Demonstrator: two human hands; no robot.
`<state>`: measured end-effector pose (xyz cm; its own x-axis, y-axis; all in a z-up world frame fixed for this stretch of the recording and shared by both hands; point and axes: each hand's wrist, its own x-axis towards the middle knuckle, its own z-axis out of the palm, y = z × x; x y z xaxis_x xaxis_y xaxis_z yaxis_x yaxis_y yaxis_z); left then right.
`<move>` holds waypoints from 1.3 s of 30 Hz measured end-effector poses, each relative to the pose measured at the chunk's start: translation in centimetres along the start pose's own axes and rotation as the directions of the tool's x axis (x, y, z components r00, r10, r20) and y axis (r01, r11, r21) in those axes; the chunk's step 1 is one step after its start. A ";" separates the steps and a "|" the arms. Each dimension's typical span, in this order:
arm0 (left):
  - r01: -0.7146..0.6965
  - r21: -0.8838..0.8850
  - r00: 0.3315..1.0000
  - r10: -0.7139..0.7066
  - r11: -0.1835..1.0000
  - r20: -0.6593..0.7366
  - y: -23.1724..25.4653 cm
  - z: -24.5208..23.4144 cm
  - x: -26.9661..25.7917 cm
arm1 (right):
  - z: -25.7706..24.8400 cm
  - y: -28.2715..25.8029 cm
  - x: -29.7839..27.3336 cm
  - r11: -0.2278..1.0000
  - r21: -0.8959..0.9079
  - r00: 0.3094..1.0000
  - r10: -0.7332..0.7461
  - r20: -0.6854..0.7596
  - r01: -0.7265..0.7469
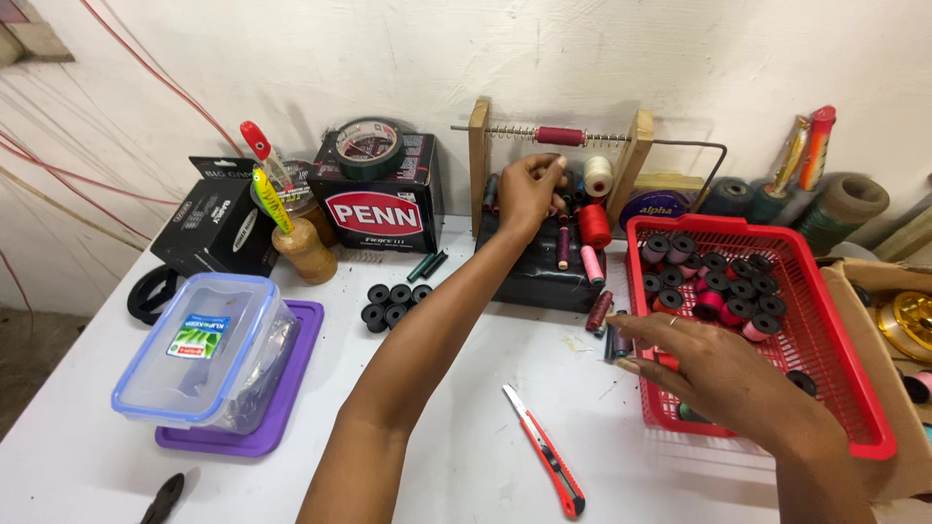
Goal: The person winds thread onto small spools using a hand-cranked winder. They cut the thread with a utility knife, place the spool on the winder, crank it to wind the thread, and then remove the spool. The process is repeated with different spools.
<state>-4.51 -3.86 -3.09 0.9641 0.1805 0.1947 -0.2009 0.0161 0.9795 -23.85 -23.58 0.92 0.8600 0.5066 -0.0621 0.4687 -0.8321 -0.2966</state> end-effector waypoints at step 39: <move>-0.182 0.181 0.982 0.171 0.966 0.078 -1.3 -5.0 -11.6 | 7.3 -2.0 16.6 0.489 0.857 0.732 0.522 -0.438 0.164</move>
<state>-16.34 -1.08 -6.92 0.9263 0.1033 0.3624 -0.3383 -0.1956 0.9205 -11.95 -11.87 -6.51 0.9626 -0.1624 0.2170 0.1972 -0.1298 -0.9717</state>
